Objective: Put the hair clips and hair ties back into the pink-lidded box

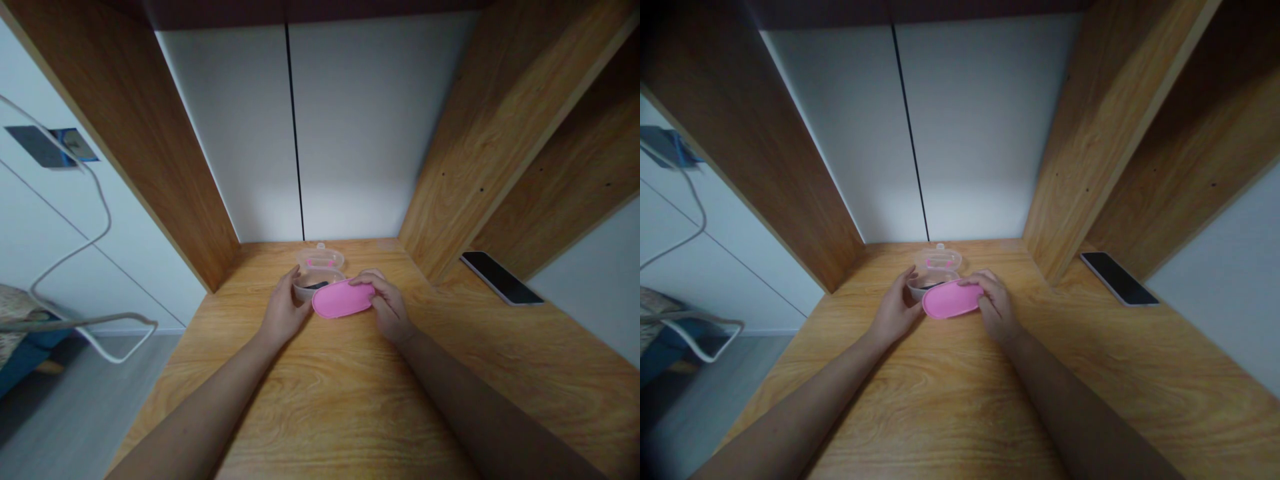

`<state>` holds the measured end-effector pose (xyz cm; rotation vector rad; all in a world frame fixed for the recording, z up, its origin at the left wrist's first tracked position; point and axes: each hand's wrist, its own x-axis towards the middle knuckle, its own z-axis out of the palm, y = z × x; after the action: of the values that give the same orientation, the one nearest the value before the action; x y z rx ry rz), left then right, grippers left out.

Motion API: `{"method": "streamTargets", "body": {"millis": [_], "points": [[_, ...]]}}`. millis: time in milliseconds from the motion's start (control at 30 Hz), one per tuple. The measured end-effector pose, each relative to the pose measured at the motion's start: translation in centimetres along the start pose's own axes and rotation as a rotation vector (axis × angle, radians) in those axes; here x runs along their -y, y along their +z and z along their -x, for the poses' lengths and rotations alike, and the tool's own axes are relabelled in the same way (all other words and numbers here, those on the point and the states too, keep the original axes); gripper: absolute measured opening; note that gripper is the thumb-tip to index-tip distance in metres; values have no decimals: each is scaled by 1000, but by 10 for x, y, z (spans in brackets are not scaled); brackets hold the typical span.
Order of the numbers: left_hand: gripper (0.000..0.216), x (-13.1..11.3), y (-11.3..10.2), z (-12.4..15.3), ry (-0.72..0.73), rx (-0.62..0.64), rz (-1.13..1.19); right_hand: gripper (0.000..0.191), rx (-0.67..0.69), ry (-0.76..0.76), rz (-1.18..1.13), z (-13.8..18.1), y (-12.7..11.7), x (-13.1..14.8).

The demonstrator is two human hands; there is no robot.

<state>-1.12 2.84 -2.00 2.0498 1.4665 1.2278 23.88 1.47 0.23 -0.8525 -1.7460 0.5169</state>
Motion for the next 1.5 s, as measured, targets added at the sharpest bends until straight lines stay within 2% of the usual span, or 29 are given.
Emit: {"method": "streamTargets", "body": {"millis": [133,333,400,500,567,667,767,833,1033,1167,1367,1500], "points": [[81,-9,-2,2,100,64,-48,36,58,26,41,0,4,8],[107,-25,-10,6,175,142,-43,34,101,72,48,1,7,5],[90,-26,-13,6,173,179,-23,33,105,81,29,1,8,4],[40,-25,-13,4,118,172,26,33,120,61,4,1,9,7],[30,-23,-12,2,95,154,68,38,137,27,-7,0,9,10],[30,-21,-9,-1,86,165,129,45,94,-29,-20,-1,10,12],[29,-21,-7,-2,68,161,155,39,-76,-3,83,-3,10,6],[28,-20,-7,-2,81,153,173,33,-131,43,202,-4,10,1],[28,-19,-7,-2,68,153,204,44,72,146,429,-4,10,-6],[29,-18,-7,-1,75,177,205,50,177,100,447,-4,12,-5],[29,-16,-6,1,112,150,178,40,198,82,440,-6,11,-6],[32,-13,-8,2,128,75,20,36,127,79,437,-6,11,-6]]}}
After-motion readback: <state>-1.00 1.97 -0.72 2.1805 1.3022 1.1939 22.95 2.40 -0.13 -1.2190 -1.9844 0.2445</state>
